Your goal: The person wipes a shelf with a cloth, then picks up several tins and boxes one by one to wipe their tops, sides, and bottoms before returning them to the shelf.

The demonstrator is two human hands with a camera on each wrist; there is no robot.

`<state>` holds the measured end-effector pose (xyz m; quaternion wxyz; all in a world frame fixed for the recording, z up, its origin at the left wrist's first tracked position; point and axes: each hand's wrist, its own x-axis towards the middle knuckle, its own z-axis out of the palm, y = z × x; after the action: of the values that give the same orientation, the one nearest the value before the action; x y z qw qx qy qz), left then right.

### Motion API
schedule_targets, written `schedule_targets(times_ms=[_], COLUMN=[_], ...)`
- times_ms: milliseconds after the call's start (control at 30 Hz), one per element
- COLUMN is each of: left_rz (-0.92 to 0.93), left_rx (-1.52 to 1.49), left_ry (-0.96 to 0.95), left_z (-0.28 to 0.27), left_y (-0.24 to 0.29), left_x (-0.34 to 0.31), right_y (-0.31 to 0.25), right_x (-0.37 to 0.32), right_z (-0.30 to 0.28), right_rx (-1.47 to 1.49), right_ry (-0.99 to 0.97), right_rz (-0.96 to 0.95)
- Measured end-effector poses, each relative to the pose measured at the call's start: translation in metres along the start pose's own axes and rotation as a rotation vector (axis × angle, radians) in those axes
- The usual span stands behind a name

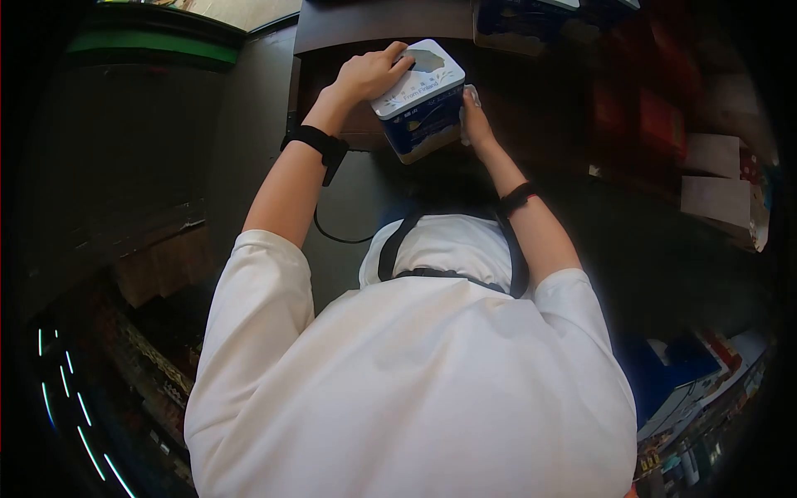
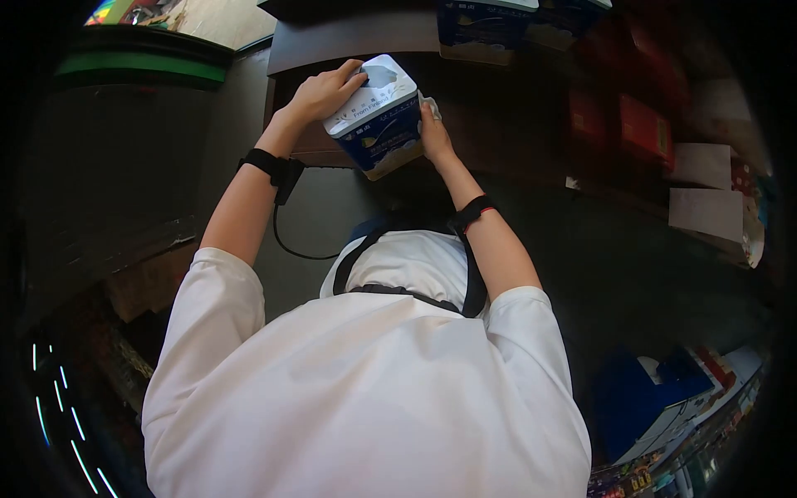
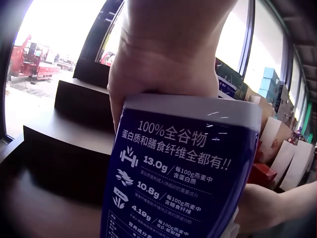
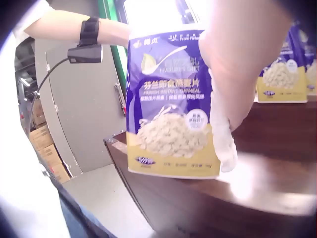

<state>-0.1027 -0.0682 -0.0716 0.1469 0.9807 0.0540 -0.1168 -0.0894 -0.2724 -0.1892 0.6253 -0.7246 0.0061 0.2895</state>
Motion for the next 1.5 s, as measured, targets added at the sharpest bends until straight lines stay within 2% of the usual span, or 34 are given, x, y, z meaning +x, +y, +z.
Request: schedule_targets(times_ms=[33, 100, 167, 200, 267, 300, 367, 400, 467, 567, 667, 800, 900, 933, 1067, 1133, 1167, 1200, 1267, 1300, 1333, 1400, 1467, 1500], left_rz=[-0.074, -0.028, -0.020, 0.011, 0.062, 0.095, 0.192, 0.251, 0.213, 0.259, 0.215, 0.158, 0.156, 0.154, 0.155, 0.145, 0.149, 0.149, 0.152, 0.156, 0.162, 0.163, 0.158, 0.151], left_rx=[0.019, 0.031, 0.004, 0.027, 0.036, 0.040, 0.094, 0.121, 0.089, 0.131, 0.097, 0.062, 0.052, 0.049, 0.052, 0.042, 0.042, 0.033, 0.022, 0.022, 0.023, 0.025, 0.027, 0.022], left_ry=[-0.040, -0.039, -0.037, -0.058, -0.031, -0.022, -0.002, 0.035, 0.005, -0.003, -0.021, -0.034, -0.026, -0.019, -0.019, -0.009, -0.011, -0.013, -0.013, -0.004, 0.005, 0.002, 0.003, -0.024], left_z=[0.000, 0.001, 0.004, 0.005, 0.003, 0.001, 0.011, 0.017, 0.011, 0.007, 0.005, 0.005, 0.004, 0.005, 0.005, 0.006, 0.006, 0.006, 0.006, 0.006, 0.006, 0.006, 0.005, 0.004], left_y=[0.002, 0.000, -0.002, -0.002, -0.003, -0.002, -0.019, -0.025, -0.014, -0.010, -0.005, -0.005, -0.001, -0.001, -0.003, -0.003, -0.003, -0.003, -0.002, -0.002, -0.002, -0.001, 0.000, -0.001], left_x=[0.002, 0.006, 0.007, 0.005, 0.007, 0.005, 0.016, 0.020, 0.013, 0.010, 0.012, 0.013, 0.012, 0.012, 0.012, 0.012, 0.011, 0.012, 0.013, 0.012, 0.013, 0.012, 0.012, 0.013], right_y=[0.004, 0.018, -0.004, -0.029, -0.070, -0.077, -0.086, -0.078, -0.053, -0.045, -0.032, -0.007, 0.035, 0.047, 0.074, 0.082, 0.098, 0.095, 0.077, 0.071, 0.044, 0.008, -0.028, -0.046], right_x=[-0.008, -0.001, -0.018, -0.033, -0.062, -0.068, -0.074, -0.068, -0.056, -0.057, -0.045, -0.041, -0.026, -0.025, -0.029, -0.037, -0.028, -0.032, -0.041, -0.041, -0.052, -0.059, -0.069, -0.078], right_z=[0.002, 0.012, 0.028, 0.028, 0.045, 0.059, 0.082, 0.092, 0.114, 0.121, 0.124, 0.122, 0.122, 0.122, 0.111, 0.097, 0.099, 0.097, 0.085, 0.081, 0.075, 0.082, 0.096, 0.099], right_rx=[0.084, 0.235, 0.412, 0.449, 0.613, 0.643, 0.449, 0.466, 0.361, 0.297, 0.274, 0.243, 0.299, 0.302, 0.371, 0.291, 0.142, 0.141, 0.145, 0.292, 0.635, 0.676, 0.717, 0.635], right_ry=[0.013, 0.070, 0.139, 0.029, 0.112, 0.145, 0.307, 0.331, 0.516, 0.636, 0.777, 0.837, 0.911, 0.919, 0.836, 0.788, 0.983, 0.988, 0.948, 0.830, 0.648, 0.540, 0.411, 0.345], right_rz=[0.061, 0.055, -0.001, -0.020, -0.169, -0.177, -0.375, -0.376, -0.502, -0.595, -0.651, -0.598, -0.376, -0.374, -0.317, -0.177, -0.142, -0.141, 0.087, 0.097, 0.131, -0.006, -0.323, -0.349])
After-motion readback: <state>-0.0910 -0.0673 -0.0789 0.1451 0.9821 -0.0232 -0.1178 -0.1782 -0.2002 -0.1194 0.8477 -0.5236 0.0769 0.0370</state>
